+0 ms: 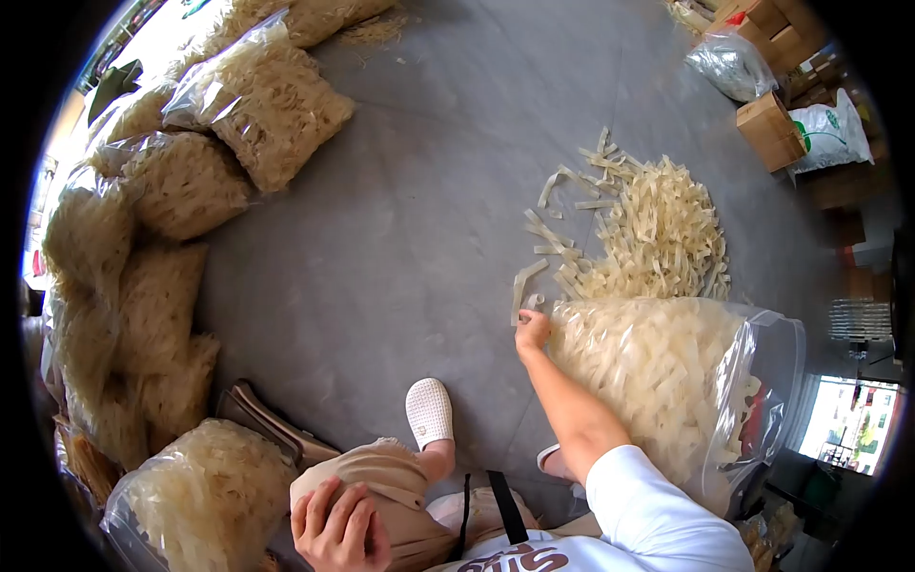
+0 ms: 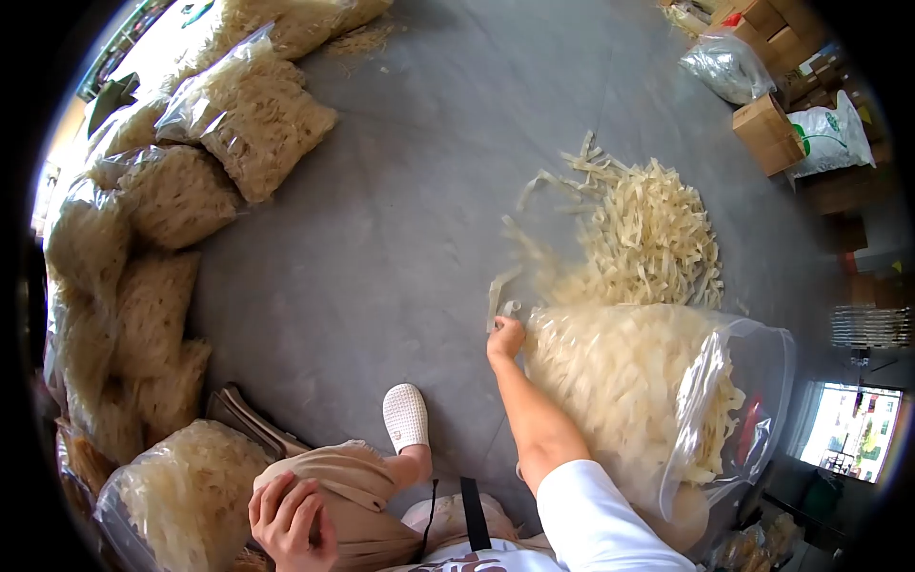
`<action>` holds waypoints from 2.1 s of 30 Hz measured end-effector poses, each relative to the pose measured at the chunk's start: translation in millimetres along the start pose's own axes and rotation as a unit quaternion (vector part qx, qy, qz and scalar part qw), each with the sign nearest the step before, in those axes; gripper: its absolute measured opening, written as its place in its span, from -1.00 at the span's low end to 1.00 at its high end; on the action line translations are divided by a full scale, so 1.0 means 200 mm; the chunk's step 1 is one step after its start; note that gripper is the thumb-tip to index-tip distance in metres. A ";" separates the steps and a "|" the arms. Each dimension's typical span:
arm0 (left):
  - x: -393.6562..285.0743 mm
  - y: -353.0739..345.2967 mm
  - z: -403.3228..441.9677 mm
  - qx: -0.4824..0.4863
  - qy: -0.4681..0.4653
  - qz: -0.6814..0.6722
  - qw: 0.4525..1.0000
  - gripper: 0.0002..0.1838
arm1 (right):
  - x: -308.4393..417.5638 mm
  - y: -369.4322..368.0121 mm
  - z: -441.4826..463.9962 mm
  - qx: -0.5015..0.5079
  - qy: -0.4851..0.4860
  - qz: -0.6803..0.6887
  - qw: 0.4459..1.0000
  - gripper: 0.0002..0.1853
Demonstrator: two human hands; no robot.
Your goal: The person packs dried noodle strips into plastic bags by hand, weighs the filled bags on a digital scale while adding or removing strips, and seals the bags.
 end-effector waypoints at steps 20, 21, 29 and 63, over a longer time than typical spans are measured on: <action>-0.03 -0.04 -0.12 -0.090 -0.034 -0.063 0.993 -0.85 | 0.11 0.33 -0.16 -0.011 0.091 0.002 0.996 -0.79; -0.03 -0.04 -0.11 -0.081 -0.030 -0.056 0.995 -0.84 | 0.14 0.33 -0.11 0.000 0.106 -0.025 0.994 -0.75; -0.03 -0.04 0.00 -0.008 0.015 -0.028 0.999 -0.86 | 0.24 0.20 0.21 -0.034 0.245 -0.031 0.969 -0.67; -0.13 -0.11 -0.16 -0.174 -0.093 0.008 0.980 -0.83 | 1.65 0.96 -1.59 0.140 0.536 0.278 0.785 -0.92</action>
Point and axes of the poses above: each hand's wrist, its own z-axis towards the middle knuckle, its own y-axis out of the back of the hand, x = y × z, the point moved 4 cm from there along z, towards the middle knuckle, and after that the axes turned 10 degrees about x, right-handed, at the moved point
